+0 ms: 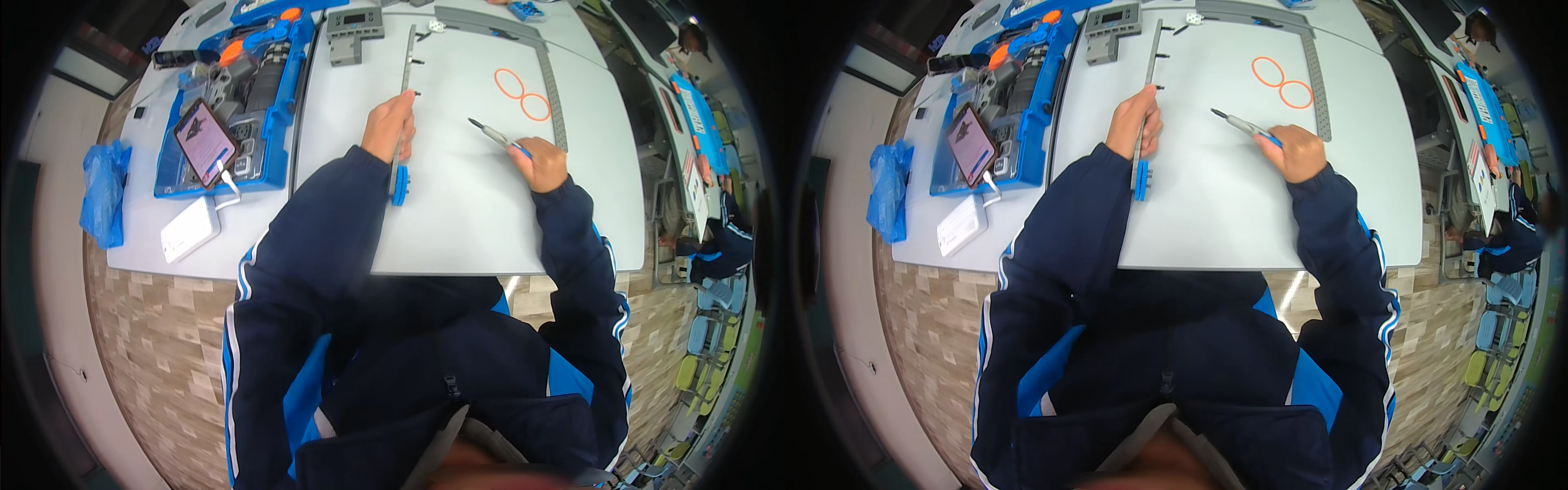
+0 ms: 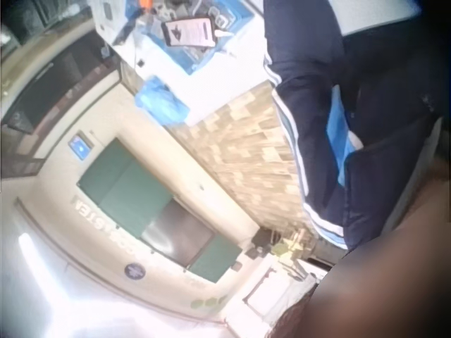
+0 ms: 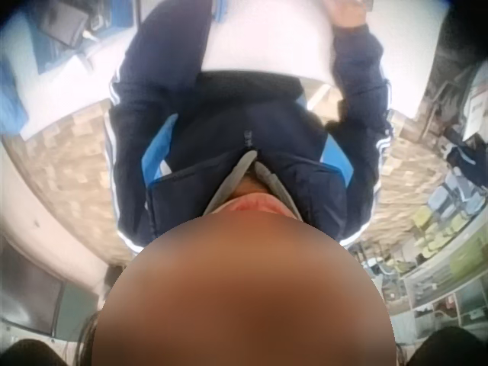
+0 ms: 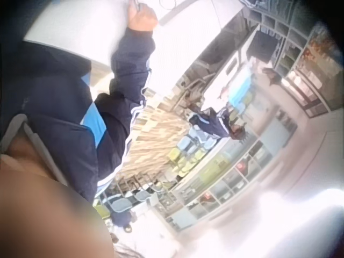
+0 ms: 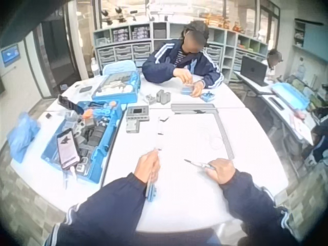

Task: The person assembles a knitting needle by inserting black pins into a gray perforated rail, then attaches a blue circular connector to the rail's end. The person uses pliers to secure the pins and adjusts the connector by hand.

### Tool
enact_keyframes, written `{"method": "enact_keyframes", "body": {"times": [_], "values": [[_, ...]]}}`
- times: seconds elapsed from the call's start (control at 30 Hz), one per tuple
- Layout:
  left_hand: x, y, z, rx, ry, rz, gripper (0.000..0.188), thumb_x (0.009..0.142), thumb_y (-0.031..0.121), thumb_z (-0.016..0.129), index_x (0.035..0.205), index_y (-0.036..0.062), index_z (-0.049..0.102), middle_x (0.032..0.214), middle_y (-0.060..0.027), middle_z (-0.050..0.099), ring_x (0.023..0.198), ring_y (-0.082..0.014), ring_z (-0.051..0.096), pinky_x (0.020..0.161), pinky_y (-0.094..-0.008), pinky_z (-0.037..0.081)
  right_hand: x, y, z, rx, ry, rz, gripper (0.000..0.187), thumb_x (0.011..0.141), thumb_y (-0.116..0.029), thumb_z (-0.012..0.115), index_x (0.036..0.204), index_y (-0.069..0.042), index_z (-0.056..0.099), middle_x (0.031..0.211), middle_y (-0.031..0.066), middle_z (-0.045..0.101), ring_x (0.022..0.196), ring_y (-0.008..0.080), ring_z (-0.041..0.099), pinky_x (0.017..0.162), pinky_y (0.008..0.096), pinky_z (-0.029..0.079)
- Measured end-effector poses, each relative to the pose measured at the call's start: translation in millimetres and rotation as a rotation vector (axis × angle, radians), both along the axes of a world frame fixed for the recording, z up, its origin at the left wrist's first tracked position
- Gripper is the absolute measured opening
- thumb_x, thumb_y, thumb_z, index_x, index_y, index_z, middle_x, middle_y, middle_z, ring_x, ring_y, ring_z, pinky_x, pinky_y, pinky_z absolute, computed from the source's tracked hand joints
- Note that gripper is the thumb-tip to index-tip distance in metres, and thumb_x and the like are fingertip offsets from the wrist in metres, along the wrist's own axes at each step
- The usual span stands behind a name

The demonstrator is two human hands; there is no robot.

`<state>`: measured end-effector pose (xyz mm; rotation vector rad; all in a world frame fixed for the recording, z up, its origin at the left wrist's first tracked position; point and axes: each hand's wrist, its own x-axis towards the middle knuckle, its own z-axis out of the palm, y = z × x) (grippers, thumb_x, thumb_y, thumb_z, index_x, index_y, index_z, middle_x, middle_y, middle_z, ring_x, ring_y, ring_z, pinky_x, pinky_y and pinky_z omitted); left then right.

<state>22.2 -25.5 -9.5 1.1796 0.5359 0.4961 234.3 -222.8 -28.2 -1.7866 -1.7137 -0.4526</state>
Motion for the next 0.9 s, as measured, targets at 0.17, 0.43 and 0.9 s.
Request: {"method": "enact_keyframes", "body": {"times": [0.17, 0.43, 0.9], "values": [[-3, 3, 1, 0.012, 0.015, -0.025, 0.044, 0.100, 0.044, 0.045, 0.072, 0.0108, 0.040, 0.052, 0.0005, 0.037, 0.038, -0.0095, 0.034, 0.036, -0.0265, 0.033, 2, 61, 10, 0.052, -0.079, -0.182, 0.041, 0.083, -0.042, 0.072, 0.073, -0.002, 0.065, 0.063, 0.0115, 0.062, 0.057, 0.0288, 0.061, 0.051, 0.0376, 0.047], [-5, 3, 1, -0.024, -0.003, -0.021, 0.046, 0.099, 0.046, 0.047, 0.071, 0.0102, 0.041, 0.053, -0.0005, 0.038, 0.037, -0.0107, 0.035, 0.035, -0.0270, 0.033, 30, 138, 19, 0.030, -0.215, -0.517, 0.055, 0.081, -0.055, 0.067, 0.077, 0.000, 0.067, 0.076, 0.0123, 0.063, 0.077, 0.0286, 0.063, 0.060, 0.0400, 0.050], [-3, 5, -2, -0.028, -0.019, -0.007, 0.047, 0.100, 0.047, 0.046, 0.072, 0.0088, 0.041, 0.052, -0.0016, 0.040, 0.035, -0.0125, 0.038, 0.036, -0.0274, 0.035, 32, 135, 15, -0.172, -0.139, -0.274, 0.040, 0.078, -0.044, 0.071, 0.104, -0.013, 0.072, 0.112, 0.0049, 0.062, 0.106, 0.0261, 0.055, 0.088, 0.0438, 0.046]]}}
